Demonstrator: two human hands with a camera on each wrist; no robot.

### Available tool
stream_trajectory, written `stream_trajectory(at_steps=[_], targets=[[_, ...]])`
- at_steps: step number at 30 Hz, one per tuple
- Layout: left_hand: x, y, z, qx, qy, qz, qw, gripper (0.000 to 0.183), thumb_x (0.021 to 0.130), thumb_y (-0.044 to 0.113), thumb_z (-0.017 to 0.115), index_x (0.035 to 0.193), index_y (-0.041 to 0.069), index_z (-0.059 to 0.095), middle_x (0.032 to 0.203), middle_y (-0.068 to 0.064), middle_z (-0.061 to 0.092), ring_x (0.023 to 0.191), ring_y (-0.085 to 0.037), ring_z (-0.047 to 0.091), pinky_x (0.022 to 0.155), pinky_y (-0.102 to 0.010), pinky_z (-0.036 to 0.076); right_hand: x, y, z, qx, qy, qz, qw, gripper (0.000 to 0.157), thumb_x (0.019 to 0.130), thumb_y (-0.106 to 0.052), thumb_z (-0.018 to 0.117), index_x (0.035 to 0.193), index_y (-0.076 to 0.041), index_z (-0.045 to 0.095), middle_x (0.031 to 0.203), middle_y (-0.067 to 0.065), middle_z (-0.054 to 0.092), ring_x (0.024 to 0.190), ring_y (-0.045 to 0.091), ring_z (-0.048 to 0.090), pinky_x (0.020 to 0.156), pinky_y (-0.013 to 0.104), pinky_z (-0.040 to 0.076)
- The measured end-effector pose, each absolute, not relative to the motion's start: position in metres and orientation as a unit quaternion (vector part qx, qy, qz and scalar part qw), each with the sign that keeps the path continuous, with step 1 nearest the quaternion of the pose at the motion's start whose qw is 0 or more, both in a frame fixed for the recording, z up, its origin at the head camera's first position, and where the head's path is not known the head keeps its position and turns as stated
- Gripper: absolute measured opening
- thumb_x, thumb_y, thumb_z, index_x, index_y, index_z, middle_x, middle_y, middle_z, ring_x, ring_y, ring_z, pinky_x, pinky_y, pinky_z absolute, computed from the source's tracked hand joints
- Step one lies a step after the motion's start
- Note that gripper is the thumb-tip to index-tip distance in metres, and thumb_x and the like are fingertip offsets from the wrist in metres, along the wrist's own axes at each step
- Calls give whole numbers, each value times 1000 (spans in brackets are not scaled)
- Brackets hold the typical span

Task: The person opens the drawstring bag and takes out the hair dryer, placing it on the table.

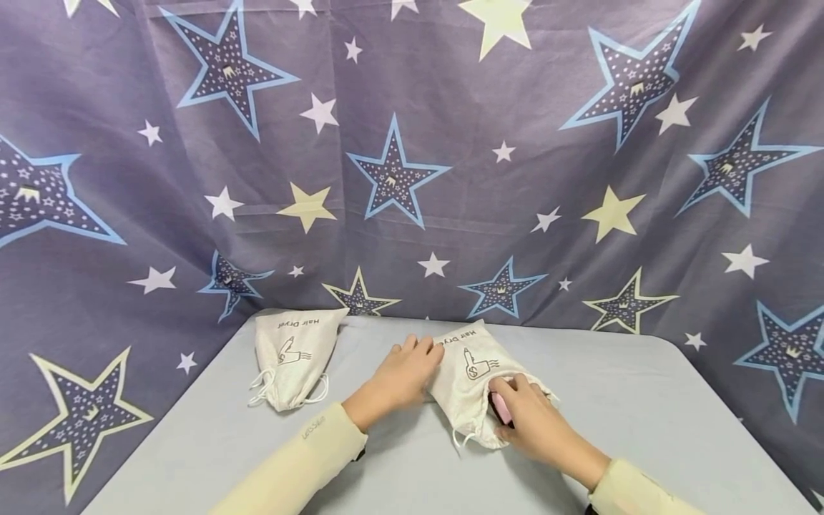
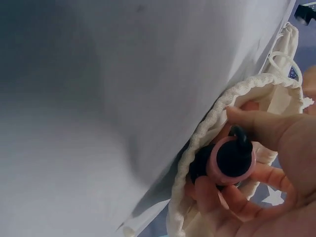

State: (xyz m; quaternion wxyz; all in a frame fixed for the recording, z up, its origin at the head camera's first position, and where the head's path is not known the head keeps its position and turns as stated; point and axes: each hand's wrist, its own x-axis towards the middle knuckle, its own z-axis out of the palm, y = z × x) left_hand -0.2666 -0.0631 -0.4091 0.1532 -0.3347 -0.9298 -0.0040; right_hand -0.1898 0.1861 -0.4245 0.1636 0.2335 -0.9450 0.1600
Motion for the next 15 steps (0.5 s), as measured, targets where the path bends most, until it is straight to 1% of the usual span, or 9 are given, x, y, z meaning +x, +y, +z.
stream_trajectory(at_steps=[1, 3, 5, 6, 8, 9, 11, 15], targets=[[-271, -65, -410, -328, -932, 3, 155, 55, 77, 20, 83, 123, 13, 54, 112, -5, 52, 98, -26, 49, 70, -41, 48, -190, 185, -425, 232, -945, 162, 164, 58, 65, -3, 90, 113, -14, 59, 102, 11, 54, 85, 30, 57, 72, 46, 51], [-279, -68, -412, -318, -935, 7, 155, 59, 76, 18, 85, 125, 13, 53, 113, -5, 52, 99, -28, 50, 71, -42, 49, -190, 184, -425, 227, -946, 166, 164, 58, 64, -1, 88, 111, -13, 58, 101, 12, 54, 84, 32, 57, 71, 48, 51], [-286, -71, -413, -313, -938, 10, 151, 61, 75, 10, 83, 127, 13, 51, 114, -6, 51, 99, -29, 51, 72, -43, 50, -191, 183, -425, 220, -947, 172, 161, 59, 62, 2, 87, 110, -13, 57, 101, 13, 53, 84, 33, 57, 70, 48, 51], [-289, -73, -414, -310, -939, 12, 148, 59, 75, 5, 81, 126, 13, 51, 114, -7, 51, 99, -29, 51, 72, -44, 51, -192, 182, -425, 216, -947, 176, 159, 60, 61, 3, 87, 110, -13, 57, 101, 13, 53, 83, 33, 57, 70, 48, 51], [-296, -75, -416, -303, -942, 13, 142, 57, 77, 6, 80, 126, 11, 51, 114, -9, 52, 100, -31, 52, 72, -45, 52, -193, 182, -426, 207, -949, 181, 156, 60, 59, 4, 86, 109, -14, 56, 101, 14, 53, 83, 34, 57, 70, 49, 51], [-299, -76, -417, -300, -944, 13, 139, 58, 75, 6, 80, 126, 11, 51, 114, -9, 53, 100, -31, 52, 72, -46, 52, -194, 182, -427, 202, -950, 183, 154, 60, 59, 4, 85, 108, -14, 56, 102, 14, 52, 84, 35, 57, 70, 49, 51], [-304, -77, -420, -295, -946, 12, 132, 54, 78, 7, 77, 125, 10, 51, 113, -10, 53, 100, -32, 53, 71, -47, 52, -195, 181, -427, 190, -952, 187, 147, 60, 59, 3, 84, 108, -16, 56, 103, 15, 52, 86, 37, 56, 70, 50, 50], [-313, -78, -421, -295, -949, -9, 115, 43, 82, 3, 69, 122, 10, 54, 113, -11, 56, 100, -32, 56, 71, -48, 55, -196, 179, -425, 165, -955, 200, 141, 60, 59, 1, 85, 108, -17, 55, 107, 17, 52, 90, 41, 54, 74, 53, 48]])
